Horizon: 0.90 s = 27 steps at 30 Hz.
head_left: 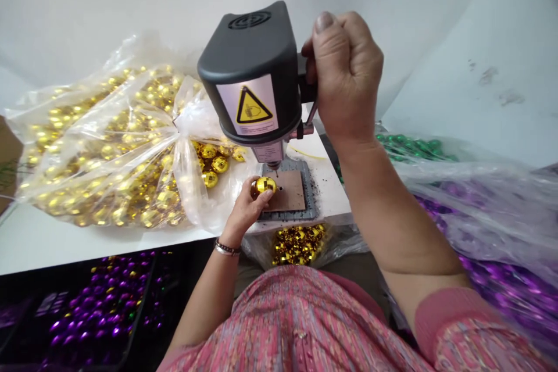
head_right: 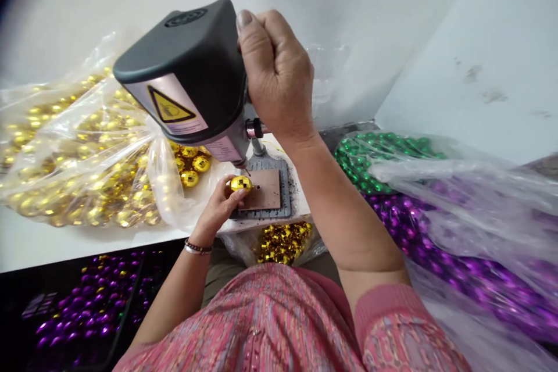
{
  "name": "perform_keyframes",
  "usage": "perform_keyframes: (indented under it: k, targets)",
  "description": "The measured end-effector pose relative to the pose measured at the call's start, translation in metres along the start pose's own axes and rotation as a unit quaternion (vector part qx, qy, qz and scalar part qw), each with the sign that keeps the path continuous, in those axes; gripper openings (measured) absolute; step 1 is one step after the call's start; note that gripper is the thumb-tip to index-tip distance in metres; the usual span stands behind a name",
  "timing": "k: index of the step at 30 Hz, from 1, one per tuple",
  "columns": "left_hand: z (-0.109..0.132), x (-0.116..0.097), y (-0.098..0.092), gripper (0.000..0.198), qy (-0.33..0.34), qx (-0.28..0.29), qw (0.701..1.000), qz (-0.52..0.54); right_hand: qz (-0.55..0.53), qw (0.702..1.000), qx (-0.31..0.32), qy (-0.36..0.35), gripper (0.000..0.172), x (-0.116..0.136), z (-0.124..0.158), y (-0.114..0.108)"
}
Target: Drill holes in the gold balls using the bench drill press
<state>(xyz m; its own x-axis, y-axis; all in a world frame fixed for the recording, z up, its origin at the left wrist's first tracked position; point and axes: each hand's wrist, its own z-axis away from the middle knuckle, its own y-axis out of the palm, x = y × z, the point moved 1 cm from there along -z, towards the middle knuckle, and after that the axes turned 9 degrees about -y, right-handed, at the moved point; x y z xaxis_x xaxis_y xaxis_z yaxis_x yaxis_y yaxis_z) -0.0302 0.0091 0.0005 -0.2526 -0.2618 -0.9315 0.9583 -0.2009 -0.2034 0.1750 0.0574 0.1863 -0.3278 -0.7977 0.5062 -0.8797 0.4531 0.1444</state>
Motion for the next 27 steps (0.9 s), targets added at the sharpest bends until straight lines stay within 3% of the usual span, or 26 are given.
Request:
perform_keyframes:
  k: [4, 10, 17, 27]
  targets:
    - [-0.004, 0.003, 0.000, 0.065, 0.006, -0.002, 1.000, 0.000, 0.062, 0.998, -0.021, 0.001, 0.064, -0.007, -0.005, 0.005]
    - [-0.012, 0.003, 0.001, 0.064, 0.026, -0.022, 0.994, -0.102, 0.052, 0.998, -0.039, 0.016, 0.033, 0.000, -0.003, 0.008]
    - [-0.012, -0.006, 0.006, 0.061, 0.049, -0.030, 0.980, -0.189, 0.023, 0.999, -0.037, 0.012, 0.032, 0.002, -0.001, 0.007]
    - [-0.023, -0.025, 0.018, 0.060, 0.053, 0.007, 0.966, -0.255, 0.015, 0.999, -0.029, 0.011, 0.049, 0.000, 0.000, 0.007]
